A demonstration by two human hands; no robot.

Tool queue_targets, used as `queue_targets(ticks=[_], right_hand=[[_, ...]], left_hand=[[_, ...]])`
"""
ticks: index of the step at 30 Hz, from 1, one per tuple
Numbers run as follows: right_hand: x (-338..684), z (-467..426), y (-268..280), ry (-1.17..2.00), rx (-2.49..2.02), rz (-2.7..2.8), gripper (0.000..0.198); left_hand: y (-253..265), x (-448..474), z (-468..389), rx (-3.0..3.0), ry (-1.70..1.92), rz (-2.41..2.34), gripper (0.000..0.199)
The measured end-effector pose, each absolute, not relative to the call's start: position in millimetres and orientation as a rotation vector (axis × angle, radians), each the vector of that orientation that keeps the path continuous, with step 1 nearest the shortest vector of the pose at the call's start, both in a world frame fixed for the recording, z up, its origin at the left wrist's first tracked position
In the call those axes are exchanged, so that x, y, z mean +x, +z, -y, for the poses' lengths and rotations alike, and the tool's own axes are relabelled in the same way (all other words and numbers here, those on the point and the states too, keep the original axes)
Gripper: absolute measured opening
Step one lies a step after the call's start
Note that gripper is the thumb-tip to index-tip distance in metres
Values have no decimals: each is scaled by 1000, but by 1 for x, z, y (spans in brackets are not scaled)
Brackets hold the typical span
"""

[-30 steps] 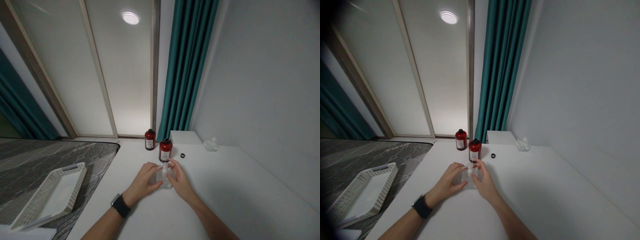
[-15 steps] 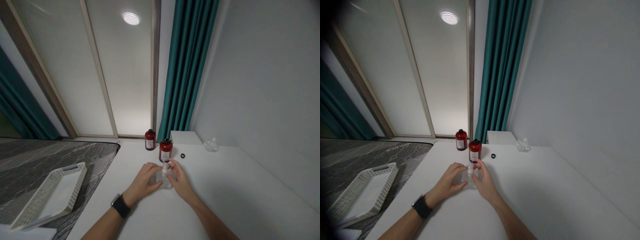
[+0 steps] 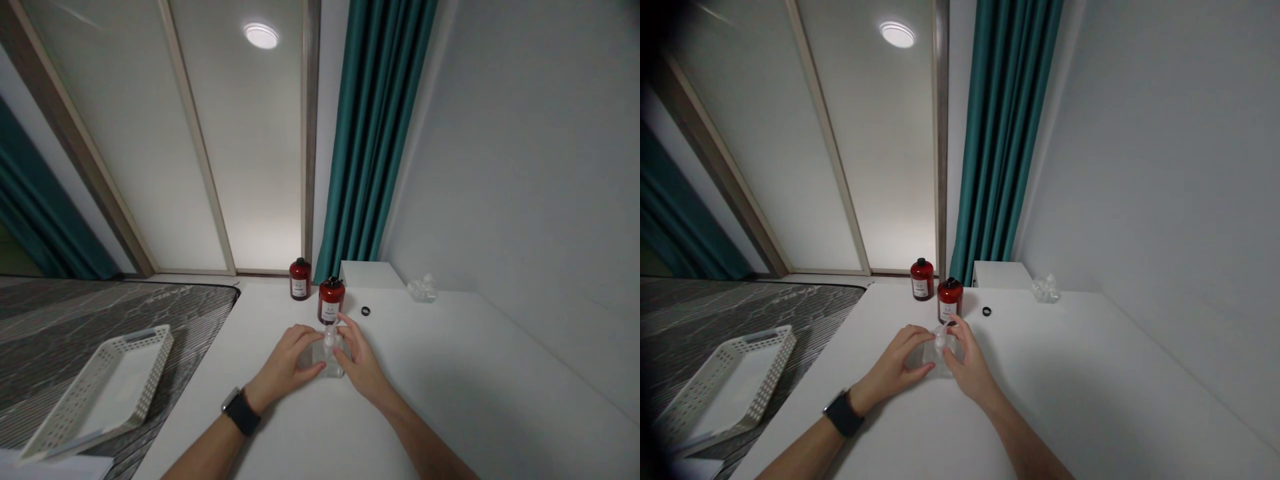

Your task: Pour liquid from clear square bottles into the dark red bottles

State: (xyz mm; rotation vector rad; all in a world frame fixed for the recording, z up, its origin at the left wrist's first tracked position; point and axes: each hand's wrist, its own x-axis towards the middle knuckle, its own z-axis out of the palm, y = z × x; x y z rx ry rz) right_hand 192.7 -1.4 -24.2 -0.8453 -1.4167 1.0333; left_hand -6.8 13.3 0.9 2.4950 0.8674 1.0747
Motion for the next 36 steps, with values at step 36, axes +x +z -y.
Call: queue_targets(ticks=[36], right_hand=[[192,0,-21,1132,-842,1455,74]], left_hand=[[1,-5,-11,2347,985,-866,42]])
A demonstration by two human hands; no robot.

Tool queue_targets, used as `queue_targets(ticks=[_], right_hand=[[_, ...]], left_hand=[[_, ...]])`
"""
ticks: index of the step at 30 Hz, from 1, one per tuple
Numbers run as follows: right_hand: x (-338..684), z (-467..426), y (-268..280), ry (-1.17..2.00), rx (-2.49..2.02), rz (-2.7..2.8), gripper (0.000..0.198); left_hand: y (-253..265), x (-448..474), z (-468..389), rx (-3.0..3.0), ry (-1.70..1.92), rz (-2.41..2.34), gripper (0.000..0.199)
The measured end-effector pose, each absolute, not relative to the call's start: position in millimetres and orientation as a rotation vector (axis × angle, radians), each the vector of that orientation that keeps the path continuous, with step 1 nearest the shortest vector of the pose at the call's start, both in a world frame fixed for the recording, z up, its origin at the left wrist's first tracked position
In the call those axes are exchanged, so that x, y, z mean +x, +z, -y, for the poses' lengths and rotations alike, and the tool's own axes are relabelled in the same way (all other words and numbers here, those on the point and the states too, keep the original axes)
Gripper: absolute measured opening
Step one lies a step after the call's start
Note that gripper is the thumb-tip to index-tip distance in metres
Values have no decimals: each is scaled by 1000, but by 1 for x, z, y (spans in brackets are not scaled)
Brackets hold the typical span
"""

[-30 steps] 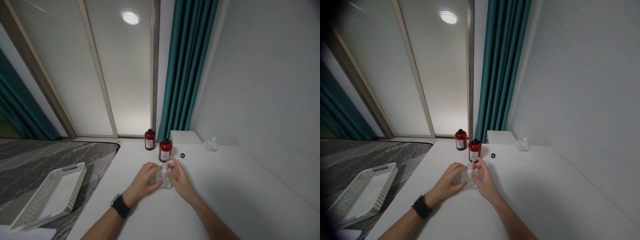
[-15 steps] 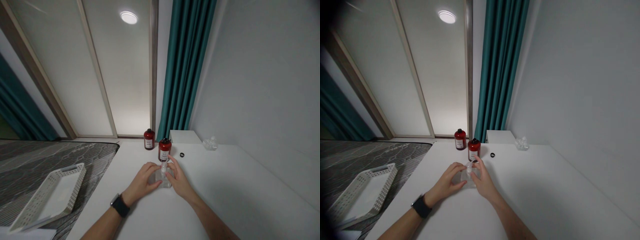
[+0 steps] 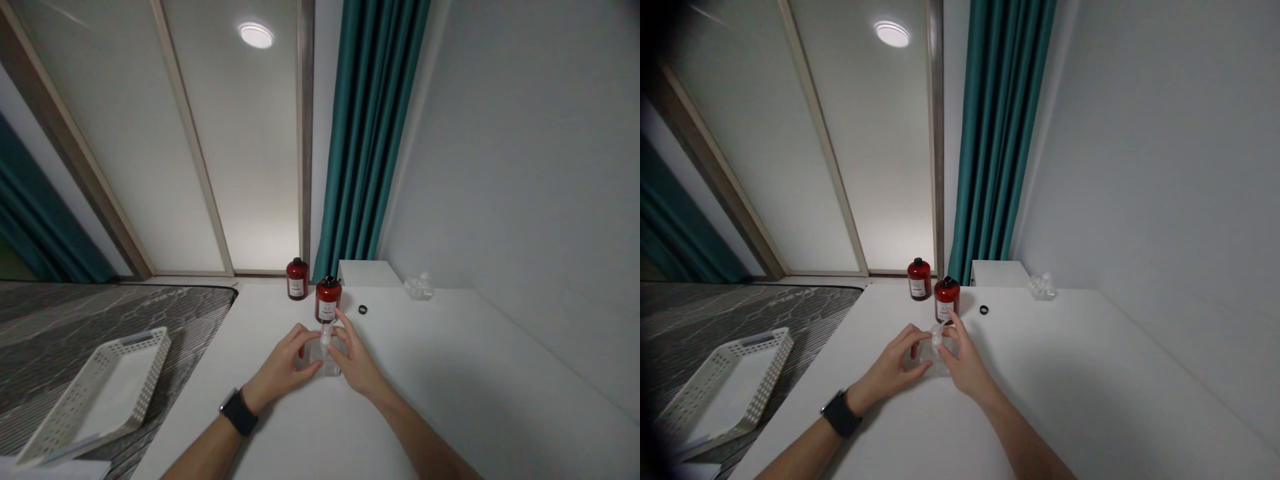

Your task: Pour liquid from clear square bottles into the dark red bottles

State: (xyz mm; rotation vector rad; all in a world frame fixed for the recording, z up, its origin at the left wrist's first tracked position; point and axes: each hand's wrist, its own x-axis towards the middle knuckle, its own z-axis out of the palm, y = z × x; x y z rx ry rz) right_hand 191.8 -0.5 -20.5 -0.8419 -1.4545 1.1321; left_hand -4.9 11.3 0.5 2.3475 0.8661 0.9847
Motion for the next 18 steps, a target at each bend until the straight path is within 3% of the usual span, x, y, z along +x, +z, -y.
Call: queue_targets(ticks=[10,18], right_hand=[[190,-1,-31,1026,-922,1471,77],[216,-1,-30,1192,-906,1646,114]], left_hand=[[3,-3,-9,2297,945,-889,39],[6,-6,-8,2264,946,-872,24]])
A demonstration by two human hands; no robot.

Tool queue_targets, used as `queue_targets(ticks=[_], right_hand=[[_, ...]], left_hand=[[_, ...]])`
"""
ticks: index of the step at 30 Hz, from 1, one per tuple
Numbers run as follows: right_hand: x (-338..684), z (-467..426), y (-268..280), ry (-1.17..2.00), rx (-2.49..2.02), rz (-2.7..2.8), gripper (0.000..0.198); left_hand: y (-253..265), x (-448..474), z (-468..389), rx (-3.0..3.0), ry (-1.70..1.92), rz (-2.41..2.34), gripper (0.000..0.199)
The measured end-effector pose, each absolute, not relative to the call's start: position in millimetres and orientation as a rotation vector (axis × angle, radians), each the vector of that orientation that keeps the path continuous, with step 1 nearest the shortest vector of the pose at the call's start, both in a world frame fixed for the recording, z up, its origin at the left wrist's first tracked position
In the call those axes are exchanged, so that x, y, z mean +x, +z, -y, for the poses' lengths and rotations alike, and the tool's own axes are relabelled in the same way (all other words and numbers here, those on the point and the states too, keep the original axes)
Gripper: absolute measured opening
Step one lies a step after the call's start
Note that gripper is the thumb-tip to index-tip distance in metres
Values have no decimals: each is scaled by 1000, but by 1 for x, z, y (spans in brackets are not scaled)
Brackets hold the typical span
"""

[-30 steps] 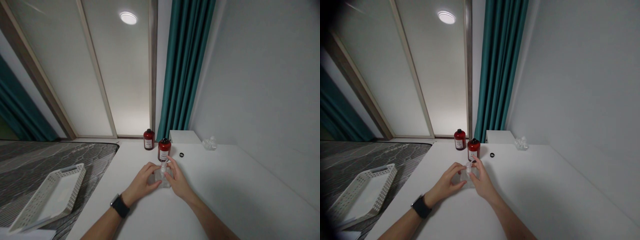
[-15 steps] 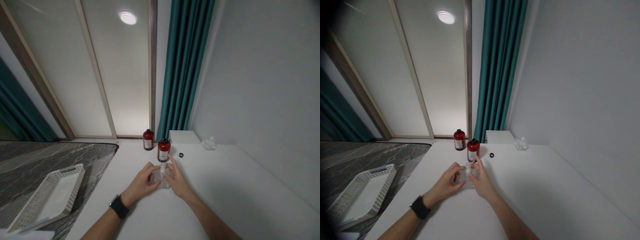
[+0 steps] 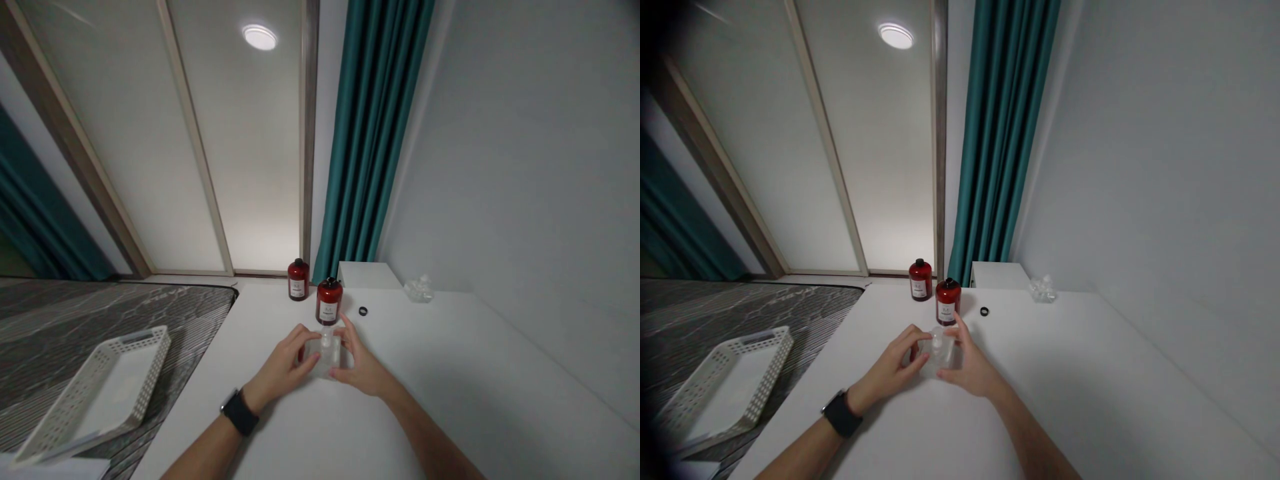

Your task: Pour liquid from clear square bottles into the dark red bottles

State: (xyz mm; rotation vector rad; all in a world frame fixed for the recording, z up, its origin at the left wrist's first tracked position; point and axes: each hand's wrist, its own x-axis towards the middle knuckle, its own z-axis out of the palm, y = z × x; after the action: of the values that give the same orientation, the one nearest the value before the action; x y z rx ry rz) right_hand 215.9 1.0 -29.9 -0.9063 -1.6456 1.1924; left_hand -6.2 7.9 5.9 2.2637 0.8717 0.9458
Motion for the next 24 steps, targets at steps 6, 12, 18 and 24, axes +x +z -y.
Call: queue_targets(ticks=[6,12,18,24], right_hand=[[208,7,-25,1091,-1081,1695,115],[194,16,-21,903,-1217,1765,118],[189,18,-21,943,-1244,1758,118],[197,15,-24,1036,-1198,1729,119]], left_hand=[[7,3,-10,2136,1093,-986,18],[8,10,-9,1908,1146,-1173,27],[4,12,-9,1830,1101,-1289,37],[2,13,-10,1951,1018,-1314,32]])
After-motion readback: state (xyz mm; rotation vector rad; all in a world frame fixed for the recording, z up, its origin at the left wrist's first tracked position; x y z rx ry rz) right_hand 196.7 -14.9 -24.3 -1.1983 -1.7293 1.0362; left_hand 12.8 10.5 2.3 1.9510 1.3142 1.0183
